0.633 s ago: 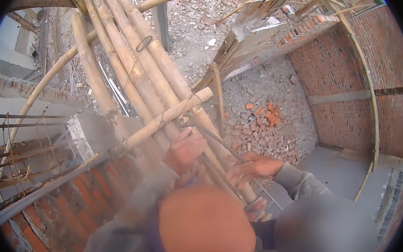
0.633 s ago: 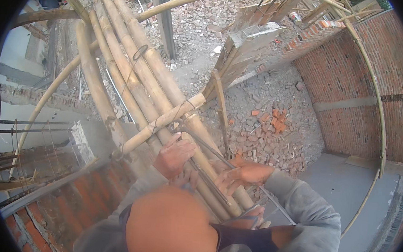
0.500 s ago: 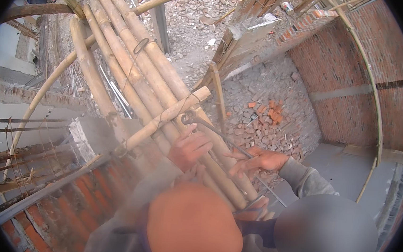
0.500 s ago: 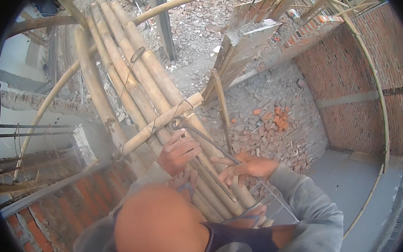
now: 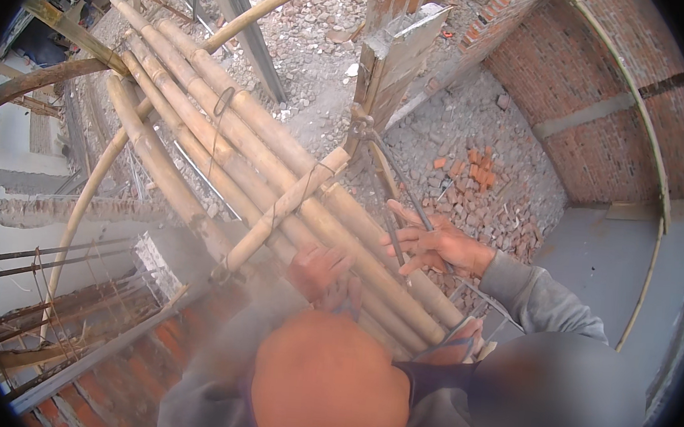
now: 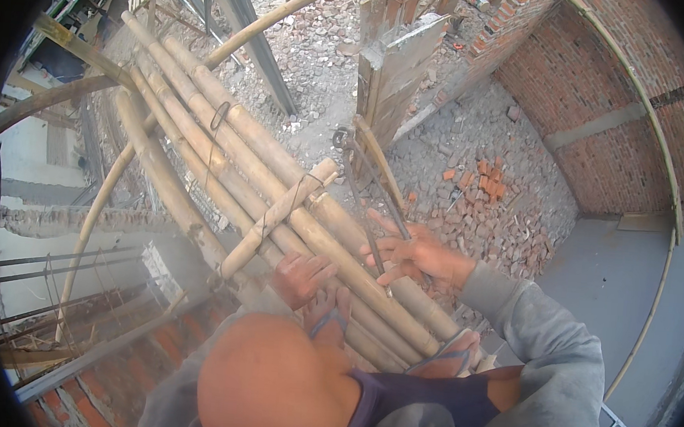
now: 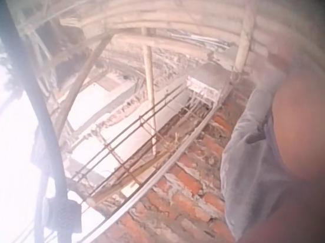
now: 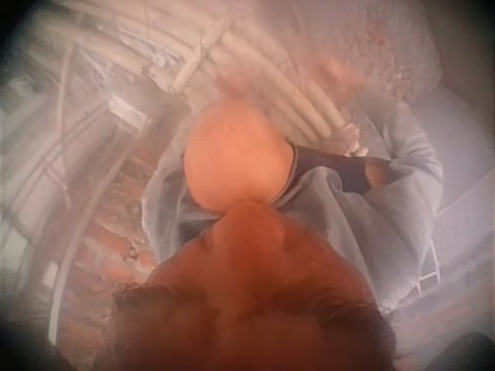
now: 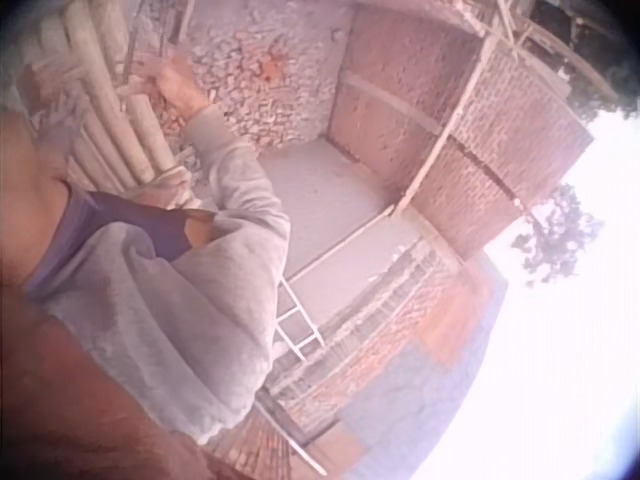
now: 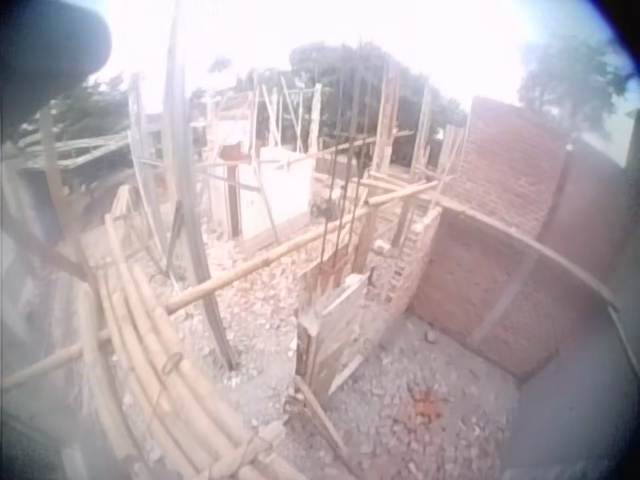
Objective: The person secures bamboo poles together using wire and a metal rod, then adds a bamboo crosspiece to the structure. The person works on a partially built brick building with existing bamboo scaffolding.
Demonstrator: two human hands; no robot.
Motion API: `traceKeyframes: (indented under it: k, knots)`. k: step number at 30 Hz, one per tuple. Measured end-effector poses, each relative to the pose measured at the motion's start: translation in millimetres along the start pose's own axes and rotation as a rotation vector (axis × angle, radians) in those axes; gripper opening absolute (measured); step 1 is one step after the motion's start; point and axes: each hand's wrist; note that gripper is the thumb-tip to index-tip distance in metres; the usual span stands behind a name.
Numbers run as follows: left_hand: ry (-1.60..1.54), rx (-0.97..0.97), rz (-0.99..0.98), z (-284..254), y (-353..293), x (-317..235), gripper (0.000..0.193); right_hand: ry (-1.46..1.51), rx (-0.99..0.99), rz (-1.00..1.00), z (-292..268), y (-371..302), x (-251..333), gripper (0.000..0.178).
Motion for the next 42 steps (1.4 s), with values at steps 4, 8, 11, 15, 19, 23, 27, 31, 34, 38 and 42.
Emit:
traceKeyframes:
  k: [4,8,11,15,19,23,27,31,34,38,42]
  knots:
    - [-0.177,-0.343,-0.374,11.3,-16.9,2.7,0.038,-1.565,-0.107,-0.076,-27.2,5.1,19.4,0.083]
    - [-0.665,-0.794,-0.984,8.8,-17.1,52.7,0.032,-2.185,-0.098,-0.158,-28.6,1.3,23.4,0.077]
    - [-0.542,-0.761,-1.103,-9.8,-28.2,93.1,0.035,-2.317,-0.127,-0.316,-19.4,8.8,22.1,0.073]
    - [-0.250,-0.643,-1.031,-22.7,-50.5,126.6,0.033,-2.382,-0.160,-0.328,-9.0,20.6,21.8,0.069]
    - [-0.213,-0.609,-1.078,-6.1,-67.5,143.1,0.029,-2.376,-0.147,-0.287,-2.8,22.6,24.8,0.069]
    - [-0.154,-0.589,-1.044,13.2,-72.3,160.1,0.027,-2.421,-0.141,-0.190,1.5,22.3,29.5,0.068]
    - [-0.275,-0.592,-1.071,14.9,-73.1,166.6,0.028,-2.449,-0.121,-0.181,2.7,26.3,35.5,0.068]
    - [-0.325,-0.575,-1.118,8.8,-70.4,162.7,0.033,-2.451,-0.102,-0.285,2.5,30.7,39.0,0.065]
    - [-0.335,-0.601,-1.105,6.1,-66.2,160.0,0.034,-2.427,-0.028,-0.203,-2.7,32.2,36.6,0.050]
    - [-0.369,-0.623,-1.138,4.9,-64.7,158.3,0.031,-2.480,0.093,-0.269,-31.5,36.4,33.0,0.014]
    - [-0.331,-0.608,-1.102,6.2,-69.3,161.7,0.031,-2.421,0.213,-0.386,-86.1,52.4,41.3,0.009]
Point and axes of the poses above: each hand's wrist, its own y-axis towards the middle knuckle, its own z-axis out of the palm, x = y × z, and after that the axes turned 13 degrees about -z, right-handed
